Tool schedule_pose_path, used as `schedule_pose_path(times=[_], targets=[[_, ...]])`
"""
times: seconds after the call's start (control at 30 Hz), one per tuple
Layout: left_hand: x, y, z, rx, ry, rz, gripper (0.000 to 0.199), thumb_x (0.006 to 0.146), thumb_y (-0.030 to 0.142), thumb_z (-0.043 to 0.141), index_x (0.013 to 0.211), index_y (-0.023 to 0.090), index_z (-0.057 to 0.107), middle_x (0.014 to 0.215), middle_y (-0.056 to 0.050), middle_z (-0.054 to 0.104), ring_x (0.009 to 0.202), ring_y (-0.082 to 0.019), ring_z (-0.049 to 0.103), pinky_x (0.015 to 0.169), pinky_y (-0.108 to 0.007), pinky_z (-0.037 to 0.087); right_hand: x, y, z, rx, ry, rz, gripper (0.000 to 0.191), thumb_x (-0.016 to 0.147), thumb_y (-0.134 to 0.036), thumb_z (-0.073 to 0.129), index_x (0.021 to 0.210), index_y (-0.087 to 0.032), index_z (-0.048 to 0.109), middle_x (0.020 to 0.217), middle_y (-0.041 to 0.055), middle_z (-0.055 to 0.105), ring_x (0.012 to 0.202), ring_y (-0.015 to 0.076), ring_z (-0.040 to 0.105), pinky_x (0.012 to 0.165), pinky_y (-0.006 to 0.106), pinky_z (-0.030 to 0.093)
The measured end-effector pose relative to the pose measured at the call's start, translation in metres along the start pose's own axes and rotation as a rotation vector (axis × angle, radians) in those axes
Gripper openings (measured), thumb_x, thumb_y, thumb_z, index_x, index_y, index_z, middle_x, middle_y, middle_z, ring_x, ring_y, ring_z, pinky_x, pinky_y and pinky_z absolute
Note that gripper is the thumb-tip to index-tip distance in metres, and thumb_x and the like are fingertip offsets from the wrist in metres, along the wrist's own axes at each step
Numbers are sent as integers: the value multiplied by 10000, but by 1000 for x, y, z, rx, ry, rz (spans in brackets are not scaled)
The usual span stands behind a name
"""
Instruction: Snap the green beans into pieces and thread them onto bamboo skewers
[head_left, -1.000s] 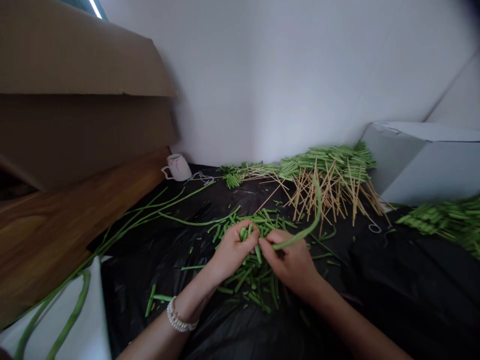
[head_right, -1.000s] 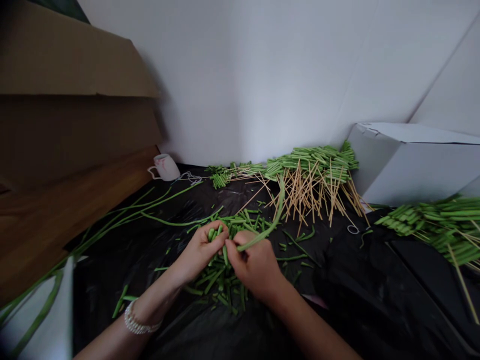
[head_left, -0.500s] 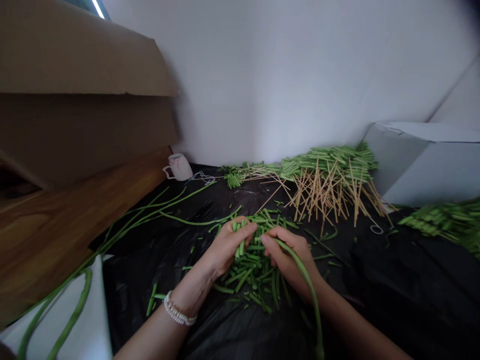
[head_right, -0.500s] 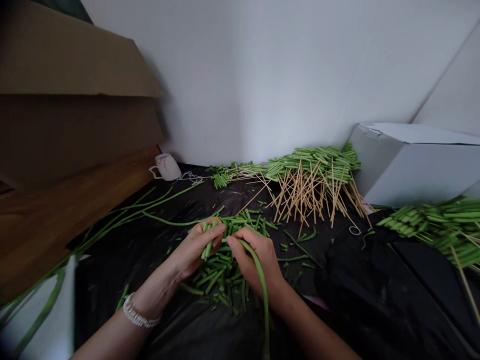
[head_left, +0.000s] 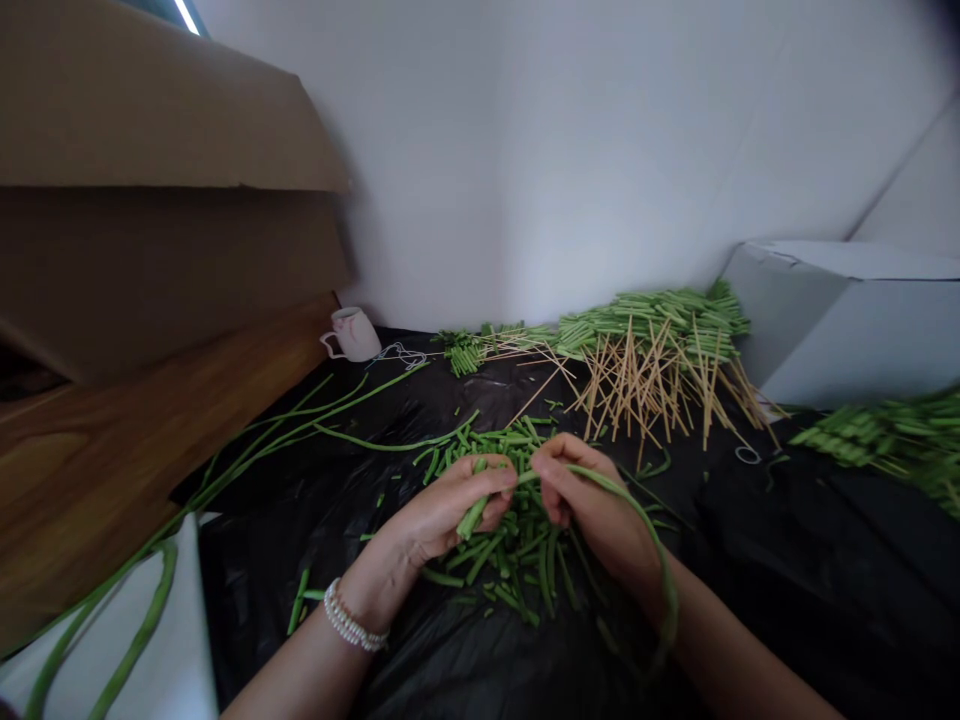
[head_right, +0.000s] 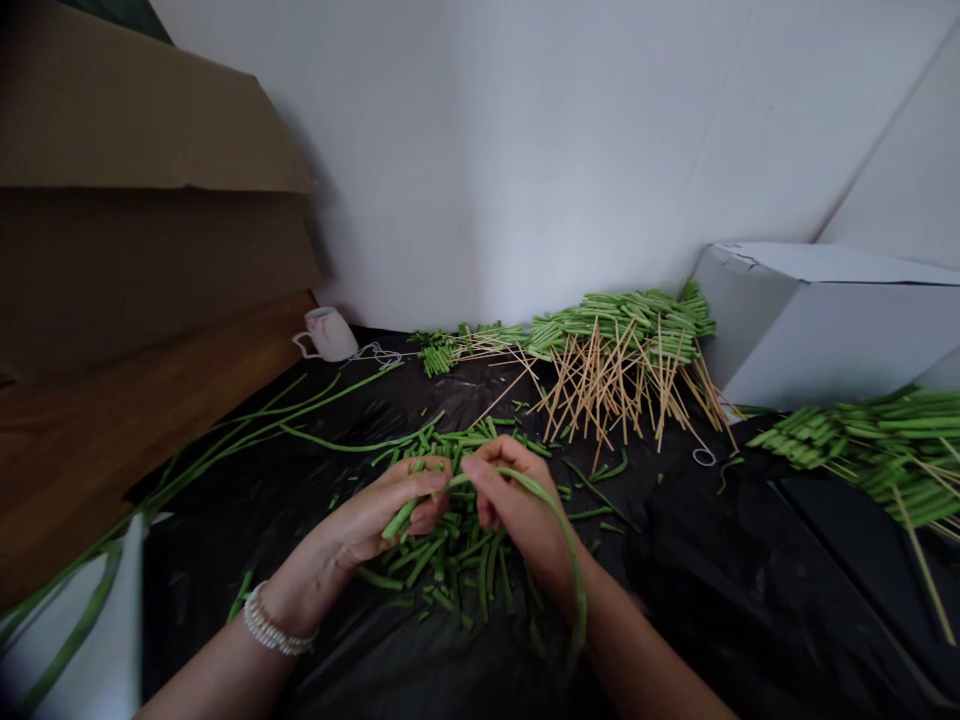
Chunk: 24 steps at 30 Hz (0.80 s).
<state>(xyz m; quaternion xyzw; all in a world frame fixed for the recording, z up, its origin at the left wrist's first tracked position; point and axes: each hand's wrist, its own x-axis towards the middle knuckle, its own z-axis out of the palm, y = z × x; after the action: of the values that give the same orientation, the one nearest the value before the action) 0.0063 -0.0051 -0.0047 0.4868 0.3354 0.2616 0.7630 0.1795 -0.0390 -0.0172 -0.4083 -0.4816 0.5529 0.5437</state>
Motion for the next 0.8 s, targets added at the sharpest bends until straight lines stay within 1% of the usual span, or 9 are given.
schedule_pose_path(times=[0.07, 0.17, 0.23, 0.33, 0.47, 0.53, 0.63, 0.7, 0.8], targets=[[-1, 2, 0, -65, -14, 6, 338, 783, 338, 682, 617, 180, 433, 461, 77, 370, 401, -43, 270, 388, -187, 170, 4, -3, -4, 173, 82, -3, 272, 778, -417, 728, 750, -208, 556, 520, -73, 524, 434, 71, 428, 415, 199, 297], [-1, 4, -2, -181, -21, -3, 312, 769, 288, 684, 639, 182, 422, 482, 79, 370, 407, -38, 265, 385, -167, 180, 9, -6, -9, 340, 137, -1, 275, 694, -365, 795, 764, -197, 589, 611, -45, 601, 448, 60, 431, 402, 193, 282], [0, 4, -5, -257, -27, -15, 284, 784, 287, 673, 660, 175, 442, 491, 78, 371, 408, -35, 256, 385, -156, 182, 10, -7, -10, 372, 149, 7, 274, 676, -355, 807, 775, -192, 611, 635, -32, 623, 444, 58, 429, 396, 194, 285], [2, 5, -8, -358, -45, -6, 236, 824, 295, 629, 684, 155, 499, 494, 71, 366, 410, -36, 240, 392, -153, 188, 11, -6, -8, 381, 144, 3, 268, 685, -364, 805, 761, -188, 618, 611, -35, 613, 427, 57, 426, 390, 197, 289], [3, 4, -9, -410, -11, 18, 137, 832, 271, 585, 771, 149, 573, 463, 69, 339, 410, -61, 267, 420, -174, 250, 9, -5, -6, 347, 96, -5, 264, 713, -384, 789, 762, -190, 616, 591, -43, 604, 412, 54, 424, 386, 196, 283], [3, 4, -7, -394, -2, 9, 131, 831, 274, 593, 797, 148, 584, 460, 71, 342, 403, -62, 275, 418, -177, 256, 8, -4, -5, 318, 74, -9, 264, 728, -391, 777, 753, -189, 609, 583, -47, 599, 406, 53, 425, 381, 193, 283], [3, 3, -5, -307, 8, 10, 143, 827, 283, 646, 825, 152, 589, 472, 84, 365, 379, -38, 242, 397, -168, 213, 7, -2, -4, 249, 55, -17, 274, 739, -404, 766, 734, -187, 598, 570, -47, 593, 394, 54, 433, 373, 190, 295], [2, 1, -3, -199, 20, 17, 217, 815, 344, 691, 829, 149, 596, 474, 91, 373, 375, -29, 243, 390, -167, 197, 6, -1, -4, 186, 48, -36, 274, 749, -410, 754, 731, -189, 595, 565, -46, 593, 390, 57, 444, 371, 189, 311], [1, -1, -1, -14, 26, 6, 365, 731, 459, 767, 784, 142, 594, 488, 85, 407, 388, -28, 294, 380, -171, 192, 5, -1, -3, 81, 18, -69, 254, 766, -407, 730, 732, -191, 601, 569, -45, 594, 400, 65, 465, 382, 193, 341]])
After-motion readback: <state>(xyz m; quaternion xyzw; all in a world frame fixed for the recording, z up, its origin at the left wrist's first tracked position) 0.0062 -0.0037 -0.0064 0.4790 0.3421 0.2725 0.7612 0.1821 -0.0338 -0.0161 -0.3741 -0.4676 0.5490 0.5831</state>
